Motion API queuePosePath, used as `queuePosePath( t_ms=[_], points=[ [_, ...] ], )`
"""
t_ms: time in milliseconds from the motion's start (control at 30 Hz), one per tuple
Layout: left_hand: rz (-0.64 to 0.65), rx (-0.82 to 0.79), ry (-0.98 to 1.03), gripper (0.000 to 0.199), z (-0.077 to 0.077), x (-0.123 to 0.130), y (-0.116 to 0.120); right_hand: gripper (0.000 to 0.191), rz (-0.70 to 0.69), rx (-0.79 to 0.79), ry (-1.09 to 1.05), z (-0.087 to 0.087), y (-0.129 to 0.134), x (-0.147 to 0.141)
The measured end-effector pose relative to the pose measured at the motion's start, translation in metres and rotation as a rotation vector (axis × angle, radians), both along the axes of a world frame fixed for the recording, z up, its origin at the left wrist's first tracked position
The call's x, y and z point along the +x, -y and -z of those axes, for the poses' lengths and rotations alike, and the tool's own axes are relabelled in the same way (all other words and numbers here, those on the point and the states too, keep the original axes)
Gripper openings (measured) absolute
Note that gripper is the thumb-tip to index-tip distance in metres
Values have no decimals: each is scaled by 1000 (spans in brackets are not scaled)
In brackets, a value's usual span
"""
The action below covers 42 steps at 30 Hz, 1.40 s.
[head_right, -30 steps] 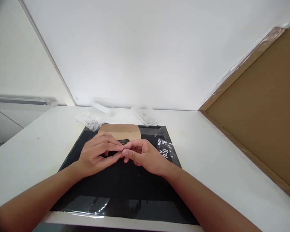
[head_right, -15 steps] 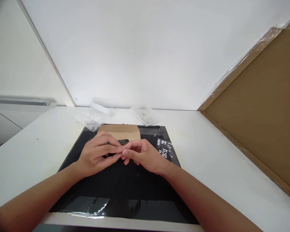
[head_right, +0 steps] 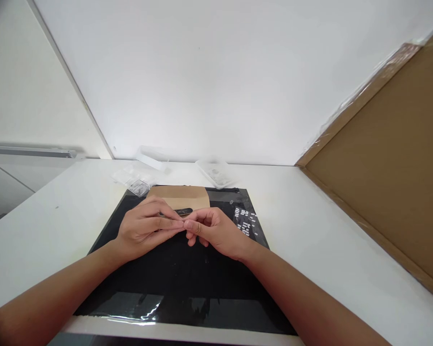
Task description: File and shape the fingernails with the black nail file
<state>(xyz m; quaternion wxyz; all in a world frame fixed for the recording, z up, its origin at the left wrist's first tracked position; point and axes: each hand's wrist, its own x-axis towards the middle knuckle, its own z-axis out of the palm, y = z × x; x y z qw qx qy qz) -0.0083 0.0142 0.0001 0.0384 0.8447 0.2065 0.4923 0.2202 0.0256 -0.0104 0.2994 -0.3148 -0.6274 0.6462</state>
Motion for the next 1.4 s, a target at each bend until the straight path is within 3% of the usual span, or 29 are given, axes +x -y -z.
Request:
queuePosePath(
  t_ms=[167,267,500,700,867,967,1133,1400],
  points=[
    [20,-14,11,13,-2,1,1,33,20,23,1,-1,-1,1],
    [25,-31,26,13,-4,2,2,34,78,114,21,-8,0,3],
    [54,-111,-134,9,0,0,4,27,371,542,199,-11,-13,22],
    [28,-59,-330,17,6,-2,4,35,645,623,241,-11,-28,36],
    [86,-23,-445,11,8,-4,2,33,767,730,425,-11,-43,53],
    [111,9,-502,15,4,-4,4,29,759,709,570,-2,-60,71],
    [127,35,-577,14,2,-2,5,24,596,672,678,19,-80,92],
    [134,19,-593,12,6,-2,3,27,503,647,688,20,-81,93]
  ],
)
